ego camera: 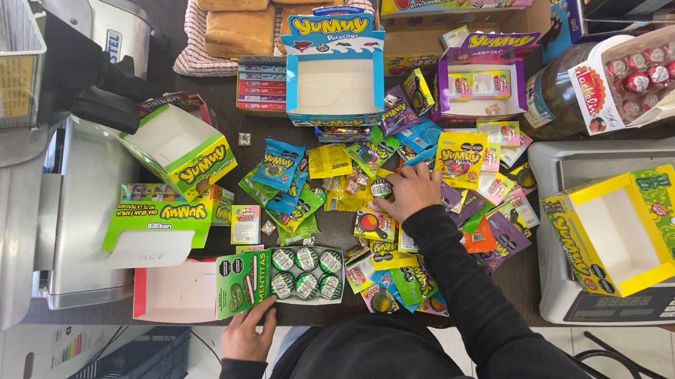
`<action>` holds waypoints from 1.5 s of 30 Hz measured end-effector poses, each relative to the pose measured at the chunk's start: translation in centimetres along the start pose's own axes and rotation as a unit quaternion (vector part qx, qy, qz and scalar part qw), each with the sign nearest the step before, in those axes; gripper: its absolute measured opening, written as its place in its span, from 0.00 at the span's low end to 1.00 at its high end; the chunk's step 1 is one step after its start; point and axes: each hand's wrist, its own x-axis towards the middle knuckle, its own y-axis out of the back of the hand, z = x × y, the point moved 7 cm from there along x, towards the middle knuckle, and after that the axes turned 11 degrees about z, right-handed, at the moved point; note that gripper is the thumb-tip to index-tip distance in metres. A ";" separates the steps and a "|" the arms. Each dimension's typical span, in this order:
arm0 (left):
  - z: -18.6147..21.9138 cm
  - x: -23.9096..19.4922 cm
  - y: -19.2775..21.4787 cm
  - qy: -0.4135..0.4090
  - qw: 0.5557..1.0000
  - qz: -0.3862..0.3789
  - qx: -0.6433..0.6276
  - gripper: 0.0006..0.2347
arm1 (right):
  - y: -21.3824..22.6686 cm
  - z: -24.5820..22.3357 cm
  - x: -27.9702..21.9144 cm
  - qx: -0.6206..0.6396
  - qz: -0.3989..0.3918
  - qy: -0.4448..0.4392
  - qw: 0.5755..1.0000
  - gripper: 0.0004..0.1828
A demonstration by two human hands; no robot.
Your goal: The person sorts through a pile of colorful candy packets on a counter and organizes them into multiple open cardboard boxes by hand.
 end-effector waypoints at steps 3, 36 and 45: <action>0.4 0.0 0.4 -0.013 1.000 0.013 -0.007 0.12 | 0.5 -0.2 -0.4 0.039 0.026 0.014 0.999 0.44; -0.8 -1.2 -0.6 -0.026 0.990 0.103 -0.090 0.12 | 1.0 -16.3 -13.4 0.047 0.088 0.211 0.972 0.19; -0.6 -0.7 -0.5 -0.026 0.991 0.110 -0.076 0.11 | 1.5 -15.7 -10.1 0.127 0.026 0.199 0.971 0.15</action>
